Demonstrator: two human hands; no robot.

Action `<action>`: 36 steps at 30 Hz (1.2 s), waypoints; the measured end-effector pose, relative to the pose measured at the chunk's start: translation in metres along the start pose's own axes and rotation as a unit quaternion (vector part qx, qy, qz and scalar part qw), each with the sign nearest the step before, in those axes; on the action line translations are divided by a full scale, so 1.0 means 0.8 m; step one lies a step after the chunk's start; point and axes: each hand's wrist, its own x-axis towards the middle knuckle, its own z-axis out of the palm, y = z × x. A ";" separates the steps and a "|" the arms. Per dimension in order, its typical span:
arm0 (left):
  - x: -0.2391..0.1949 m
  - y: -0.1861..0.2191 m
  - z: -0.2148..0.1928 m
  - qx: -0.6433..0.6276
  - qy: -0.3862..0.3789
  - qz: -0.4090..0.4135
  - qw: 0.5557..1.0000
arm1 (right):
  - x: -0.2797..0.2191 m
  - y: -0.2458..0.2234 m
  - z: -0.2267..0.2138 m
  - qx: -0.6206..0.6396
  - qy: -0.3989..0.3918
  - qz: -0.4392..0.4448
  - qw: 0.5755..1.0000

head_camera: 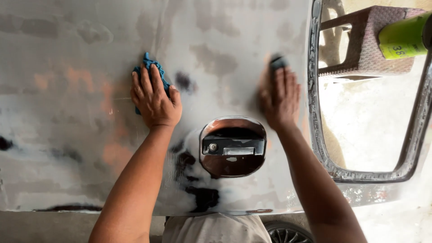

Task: The person sands a car door with a sanding block and wipes the surface with a blue cloth. They dip the cloth and block into a bucket of water, then continue sanding and wiping the door.

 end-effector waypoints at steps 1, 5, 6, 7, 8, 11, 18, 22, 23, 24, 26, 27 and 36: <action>-0.002 0.001 0.002 -0.003 -0.001 0.001 1.000 | 0.001 -0.007 0.003 -0.003 0.000 0.001 1.000; -0.004 -0.002 0.005 0.005 -0.001 0.005 1.000 | -0.031 -0.096 0.018 0.031 -0.021 -0.037 0.999; -0.002 -0.002 0.005 0.008 -0.001 0.005 1.000 | -0.047 -0.133 0.022 0.052 -0.077 -0.134 0.987; 0.001 -0.002 0.003 0.009 0.001 0.006 1.000 | -0.061 -0.163 0.005 0.053 -0.075 -0.134 0.987; 0.000 -0.001 0.000 0.007 -0.003 0.005 1.000 | -0.077 -0.192 -0.012 0.065 -0.163 -0.204 0.963; 0.003 0.002 0.000 0.003 -0.006 0.004 1.000 | -0.083 -0.186 -0.013 0.056 -0.240 -0.296 0.923; -0.003 0.000 0.002 0.003 0.001 0.003 1.000 | -0.001 -0.025 -0.007 0.009 -0.030 -0.033 0.999; 0.000 -0.003 0.005 0.003 -0.001 0.004 1.000 | -0.037 -0.105 -0.003 0.092 -0.022 -0.030 0.995; -0.001 -0.003 0.007 0.005 0.000 0.003 1.000 | -0.060 -0.135 0.001 0.103 -0.061 -0.169 0.978; 0.000 -0.004 0.009 0.007 0.002 0.003 1.000 | -0.083 -0.166 0.005 0.112 -0.098 -0.305 0.941; -0.001 -0.006 0.007 0.008 -0.001 0.004 1.000 | -0.145 -0.212 0.009 0.092 -0.192 -0.376 0.902; -0.002 -0.006 0.006 0.010 -0.003 0.003 1.000 | -0.177 -0.235 0.011 0.072 -0.285 -0.443 0.847; 0.001 -0.006 0.007 -0.009 -0.012 0.006 1.000 | -0.036 -0.072 -0.027 0.115 -0.038 -0.023 0.992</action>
